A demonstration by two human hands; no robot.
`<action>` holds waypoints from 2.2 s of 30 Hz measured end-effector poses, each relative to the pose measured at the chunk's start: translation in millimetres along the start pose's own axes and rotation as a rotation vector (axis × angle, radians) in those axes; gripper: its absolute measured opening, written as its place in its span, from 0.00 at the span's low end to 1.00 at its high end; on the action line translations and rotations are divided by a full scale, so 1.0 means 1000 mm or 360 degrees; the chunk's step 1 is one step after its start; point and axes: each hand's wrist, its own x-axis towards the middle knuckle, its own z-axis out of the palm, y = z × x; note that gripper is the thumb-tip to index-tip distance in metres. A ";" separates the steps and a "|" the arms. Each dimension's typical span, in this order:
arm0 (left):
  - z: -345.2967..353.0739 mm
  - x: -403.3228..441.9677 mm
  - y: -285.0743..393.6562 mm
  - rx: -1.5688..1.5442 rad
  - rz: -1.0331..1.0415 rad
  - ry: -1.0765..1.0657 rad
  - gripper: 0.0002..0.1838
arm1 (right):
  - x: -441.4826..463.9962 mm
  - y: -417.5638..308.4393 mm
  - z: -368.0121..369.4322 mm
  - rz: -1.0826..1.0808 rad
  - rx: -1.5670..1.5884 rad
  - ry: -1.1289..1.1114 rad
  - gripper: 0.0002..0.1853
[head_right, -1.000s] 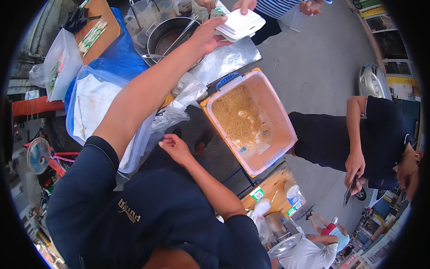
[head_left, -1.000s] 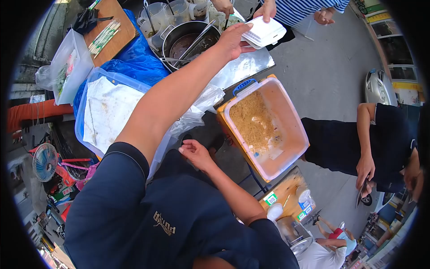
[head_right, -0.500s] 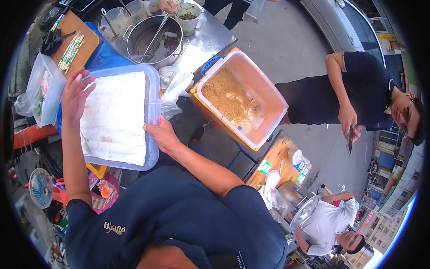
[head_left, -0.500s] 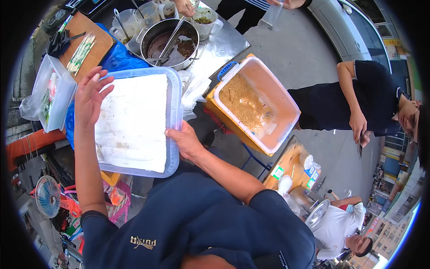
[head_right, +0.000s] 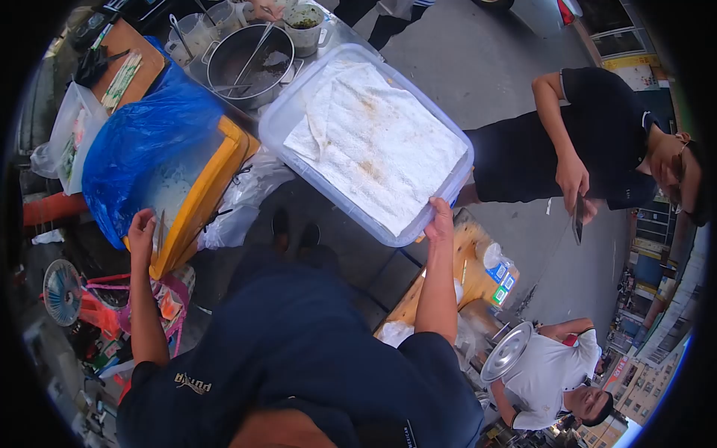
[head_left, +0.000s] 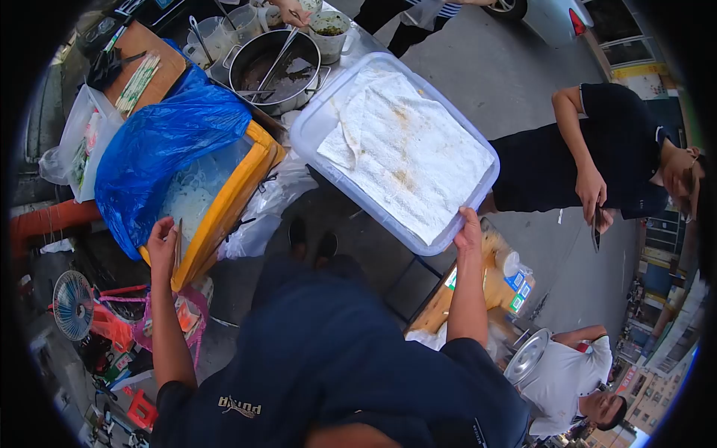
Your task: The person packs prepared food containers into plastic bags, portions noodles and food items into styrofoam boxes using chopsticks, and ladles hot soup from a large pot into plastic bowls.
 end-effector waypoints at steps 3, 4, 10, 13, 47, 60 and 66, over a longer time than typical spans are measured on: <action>0.011 -0.001 0.020 0.0248 0.0117 -0.0024 0.15 | 0.022 0.002 -0.029 0.0016 0.0021 0.0050 0.20; 0.013 -0.002 0.031 0.0444 0.0217 -0.0069 0.15 | 0.033 0.006 -0.047 -0.0002 -0.0008 0.0089 0.19; -0.015 -0.029 0.055 0.0490 0.0166 0.0039 0.16 | 0.060 0.003 -0.124 -0.0020 -0.0232 0.0306 0.18; -0.035 -0.047 0.064 0.0437 0.0141 0.0134 0.16 | 0.060 -0.014 -0.134 0.0060 -0.1100 0.0679 0.26; -0.659 -0.103 -0.694 -0.1171 -0.0808 0.1772 0.15 | -0.263 0.502 0.515 -0.1409 -0.3390 -0.0885 0.21; -0.587 -0.130 -0.724 0.0317 -0.1389 0.1006 0.18 | -0.193 0.472 0.456 -0.1803 -0.4295 -0.1117 0.24; -0.548 -0.153 -0.689 0.0717 -0.1271 0.0982 0.33 | -0.204 0.482 0.475 -0.2101 -0.4078 -0.1368 0.24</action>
